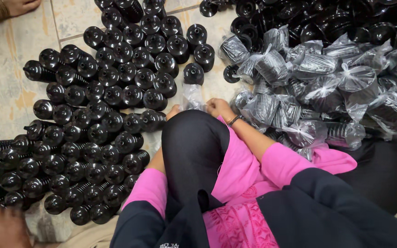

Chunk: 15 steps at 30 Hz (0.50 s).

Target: The person sits on the floor among piles of black plastic components and wraps each part in clear plastic film, twisting the film closed around it. The wrapped parts are placed onto a growing pile beside them, and later the person gathers and rearranges the wrapped bundles.

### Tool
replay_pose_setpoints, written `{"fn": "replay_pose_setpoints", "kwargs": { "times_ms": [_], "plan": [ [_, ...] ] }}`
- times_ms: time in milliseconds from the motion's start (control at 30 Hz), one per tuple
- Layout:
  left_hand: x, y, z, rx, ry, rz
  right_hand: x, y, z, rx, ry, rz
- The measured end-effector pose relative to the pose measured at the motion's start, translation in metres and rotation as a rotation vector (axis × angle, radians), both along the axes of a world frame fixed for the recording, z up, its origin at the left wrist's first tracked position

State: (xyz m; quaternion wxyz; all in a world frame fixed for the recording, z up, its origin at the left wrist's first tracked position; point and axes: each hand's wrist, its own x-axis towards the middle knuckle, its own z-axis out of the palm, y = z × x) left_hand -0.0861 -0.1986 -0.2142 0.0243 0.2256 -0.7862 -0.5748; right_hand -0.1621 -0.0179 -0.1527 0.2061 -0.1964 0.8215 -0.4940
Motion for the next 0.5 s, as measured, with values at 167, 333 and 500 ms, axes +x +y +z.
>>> {"fn": "replay_pose_setpoints", "kwargs": {
  "times_ms": [167,333,500],
  "plan": [
    [0.012,0.001,0.002,0.095,-0.01,-0.113,0.007,-0.007,-0.004,0.251,0.158,0.035],
    [-0.005,0.0,0.0,0.18,0.0,-0.18,0.0,-0.003,-0.019,0.155,0.108,0.033],
    [-0.04,-0.01,0.026,0.408,-0.016,-0.213,0.002,0.014,-0.011,-0.268,0.078,-0.129]
  ]
}}
